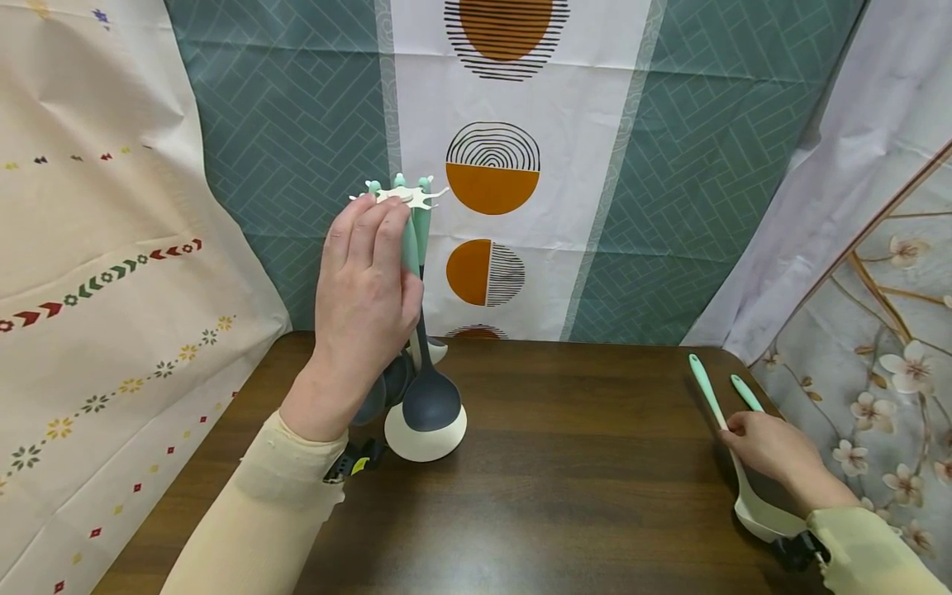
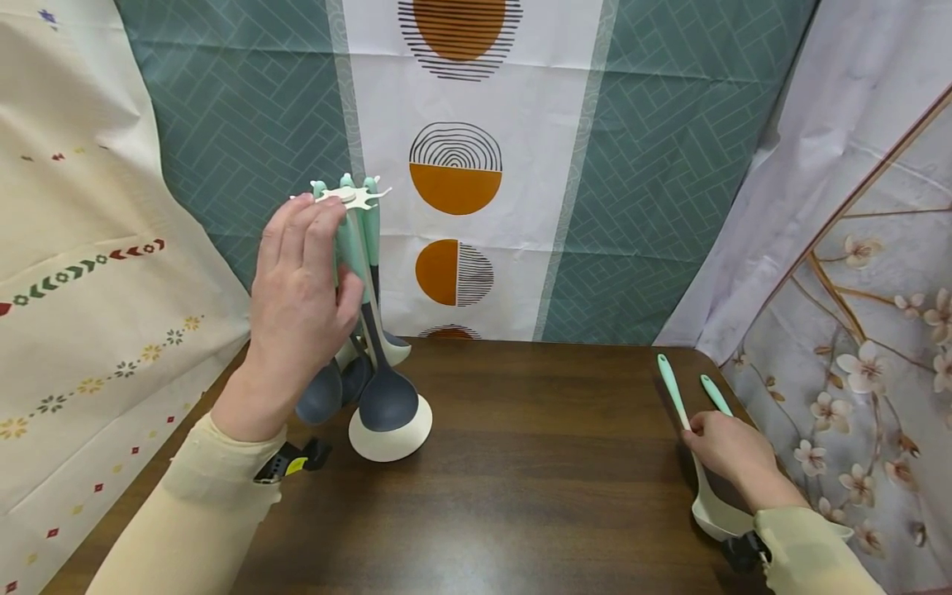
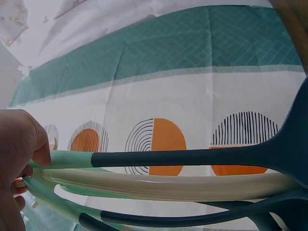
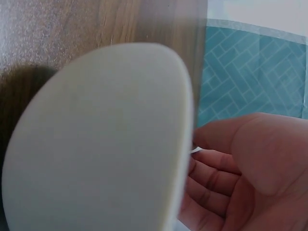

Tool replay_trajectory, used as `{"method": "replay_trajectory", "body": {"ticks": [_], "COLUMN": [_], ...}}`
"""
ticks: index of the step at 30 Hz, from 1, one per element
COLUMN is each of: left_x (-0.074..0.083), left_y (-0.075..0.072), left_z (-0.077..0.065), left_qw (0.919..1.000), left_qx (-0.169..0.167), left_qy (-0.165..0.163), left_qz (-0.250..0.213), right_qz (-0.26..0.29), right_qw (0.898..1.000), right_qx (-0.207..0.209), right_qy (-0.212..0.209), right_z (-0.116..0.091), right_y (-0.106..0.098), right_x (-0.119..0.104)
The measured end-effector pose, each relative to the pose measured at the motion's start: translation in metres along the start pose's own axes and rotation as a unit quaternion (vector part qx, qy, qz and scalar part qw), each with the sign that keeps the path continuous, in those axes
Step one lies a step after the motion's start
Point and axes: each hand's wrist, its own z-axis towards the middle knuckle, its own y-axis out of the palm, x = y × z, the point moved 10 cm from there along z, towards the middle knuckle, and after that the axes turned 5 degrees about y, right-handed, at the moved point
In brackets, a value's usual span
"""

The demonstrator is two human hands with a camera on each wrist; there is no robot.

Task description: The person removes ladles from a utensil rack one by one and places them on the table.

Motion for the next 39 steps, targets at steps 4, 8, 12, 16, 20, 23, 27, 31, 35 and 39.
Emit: {"method": "replay_trajectory", "body": {"ticks": [4, 8, 12, 16, 20, 23, 27, 31, 35, 39], "left_x": [0.000, 0.000, 0.000, 0.000, 0.000, 0.001, 0.001, 0.001, 0.001, 0.000], "left_y": [0.000, 0.001, 0.000, 0.000, -0.001, 0.000, 0.000, 0.000, 0.000, 0.001], "left_z": [0.000, 0.000, 0.000, 0.000, 0.000, 0.000, 0.000, 0.000, -0.001, -0.001], "left_qw": [1.0000, 1.0000, 1.0000, 1.0000, 0.9999, 0.9999, 0.9999, 0.9999, 0.9999, 1.0000], "left_qx": [-0.002, -0.004, -0.004, 0.003, 0.011, 0.012, 0.012, 0.012, 0.011, 0.004], "left_qy": [0.000, -0.002, -0.003, -0.002, -0.003, -0.002, -0.003, -0.004, -0.003, -0.005], "left_qz": [0.000, -0.001, -0.002, -0.005, -0.009, -0.010, -0.010, -0.010, -0.009, -0.005], "right_qz": [-0.006, -0.013, -0.020, -0.022, -0.024, -0.029, -0.029, -0.027, -0.029, -0.031], "right_qw": [1.000, 1.000, 1.000, 1.000, 0.999, 0.999, 0.999, 0.998, 0.998, 0.998], "right_qx": [-0.001, -0.004, -0.011, -0.020, -0.032, -0.036, -0.041, -0.047, -0.051, -0.059], "right_qy": [0.001, 0.006, 0.013, 0.011, 0.015, 0.018, 0.015, 0.012, 0.011, 0.015], "right_z": [0.000, 0.001, 0.000, -0.001, -0.004, -0.006, -0.011, -0.015, -0.016, -0.015], "right_y": [0.001, 0.004, 0.006, 0.009, 0.013, 0.015, 0.015, 0.017, 0.018, 0.020], "right_x": [0.002, 0.005, 0.009, 0.011, 0.015, 0.017, 0.018, 0.020, 0.023, 0.026]}}
